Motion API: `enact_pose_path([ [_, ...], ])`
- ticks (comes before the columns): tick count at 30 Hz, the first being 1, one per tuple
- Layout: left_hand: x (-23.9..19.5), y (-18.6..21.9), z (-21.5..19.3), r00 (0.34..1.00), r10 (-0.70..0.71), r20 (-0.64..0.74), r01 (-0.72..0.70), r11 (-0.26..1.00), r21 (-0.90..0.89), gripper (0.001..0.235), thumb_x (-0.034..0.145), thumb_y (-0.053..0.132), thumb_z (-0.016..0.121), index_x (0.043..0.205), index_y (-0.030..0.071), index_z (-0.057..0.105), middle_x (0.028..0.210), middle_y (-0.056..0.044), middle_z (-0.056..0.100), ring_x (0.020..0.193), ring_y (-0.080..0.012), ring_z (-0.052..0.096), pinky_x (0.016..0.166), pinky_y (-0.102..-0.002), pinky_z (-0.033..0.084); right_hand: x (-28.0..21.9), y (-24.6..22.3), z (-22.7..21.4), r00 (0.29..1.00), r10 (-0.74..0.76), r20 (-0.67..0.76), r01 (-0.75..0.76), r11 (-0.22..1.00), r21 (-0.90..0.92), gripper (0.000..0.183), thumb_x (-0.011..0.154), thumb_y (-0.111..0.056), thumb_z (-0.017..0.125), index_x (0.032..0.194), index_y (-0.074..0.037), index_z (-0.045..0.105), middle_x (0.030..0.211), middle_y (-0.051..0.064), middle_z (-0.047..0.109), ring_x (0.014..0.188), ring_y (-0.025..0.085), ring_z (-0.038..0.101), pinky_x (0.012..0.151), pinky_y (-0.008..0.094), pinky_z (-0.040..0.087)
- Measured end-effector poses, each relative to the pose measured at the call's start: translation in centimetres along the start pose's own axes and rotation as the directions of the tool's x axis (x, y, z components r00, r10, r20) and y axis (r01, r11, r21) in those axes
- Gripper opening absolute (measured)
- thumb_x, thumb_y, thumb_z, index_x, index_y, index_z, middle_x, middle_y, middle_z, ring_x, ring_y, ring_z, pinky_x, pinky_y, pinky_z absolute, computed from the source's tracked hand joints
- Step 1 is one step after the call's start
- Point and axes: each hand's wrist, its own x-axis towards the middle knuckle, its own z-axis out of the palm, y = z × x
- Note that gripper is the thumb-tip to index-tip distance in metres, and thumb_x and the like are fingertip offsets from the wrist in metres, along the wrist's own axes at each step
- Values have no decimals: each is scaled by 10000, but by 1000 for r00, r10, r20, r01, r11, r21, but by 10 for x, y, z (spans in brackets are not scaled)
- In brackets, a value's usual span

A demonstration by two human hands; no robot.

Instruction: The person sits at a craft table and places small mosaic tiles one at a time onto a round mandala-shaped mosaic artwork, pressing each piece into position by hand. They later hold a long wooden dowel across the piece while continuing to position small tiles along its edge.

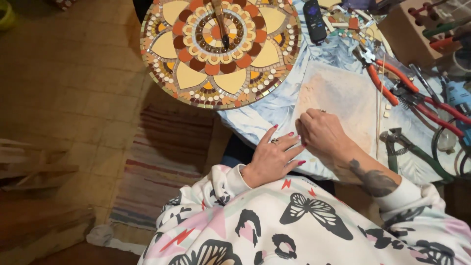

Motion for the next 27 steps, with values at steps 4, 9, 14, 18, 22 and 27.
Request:
enact_pose_path([
  [4,-3,-7,8,999,-14,50,13,1000,16,375,860,361,762,1181,169,730,1259,-49,694,1217,-200,657,1207,-587,309,-19,-3,-31,993,-75,96,69,995,68,155,871,-154,647,760,-52,613,717,140,601,665,378,637,580,488,513],
  [9,-1,-5,-1,998,39,52,-41,999,36,420,862,368,755,1218,146,724,1268,-60,686,1223,-221,644,1213,-554,314,-60,20,-42,962,-126,243,101,988,113,53,780,-104,642,787,-52,652,662,125,605,593,362,639,529,470,522],
  [14,-1,-6,2,998,54,38,-56,997,44,435,839,380,757,1202,144,723,1248,-60,686,1227,-224,647,1195,-550,321,-9,-3,-30,989,-109,98,99,990,100,156,855,-119,662,729,-49,603,678,128,592,616,370,624,551,472,504],
  [18,-5,-8,5,997,27,70,-30,999,37,437,837,389,760,1203,152,726,1221,-50,693,1223,-206,655,1200,-550,324,14,6,-22,967,-198,158,185,979,89,107,821,-127,662,762,-47,622,690,131,599,613,366,630,545,468,512],
  [22,-2,-6,2,998,38,56,-40,999,27,444,838,387,762,1213,151,731,1227,-59,698,1217,-210,651,1196,-536,333,-32,40,-37,872,-312,376,293,950,107,130,832,-166,654,811,-43,616,709,126,608,622,340,652,569,457,537],
  [27,9,0,-11,998,6,66,-4,999,-37,507,868,424,769,1246,94,694,1268,-95,698,1220,-228,643,1235,-594,291,-69,81,-45,674,-268,688,348,937,23,161,793,-148,615,945,-115,656,840,92,675,742,301,709,621,431,583],
])
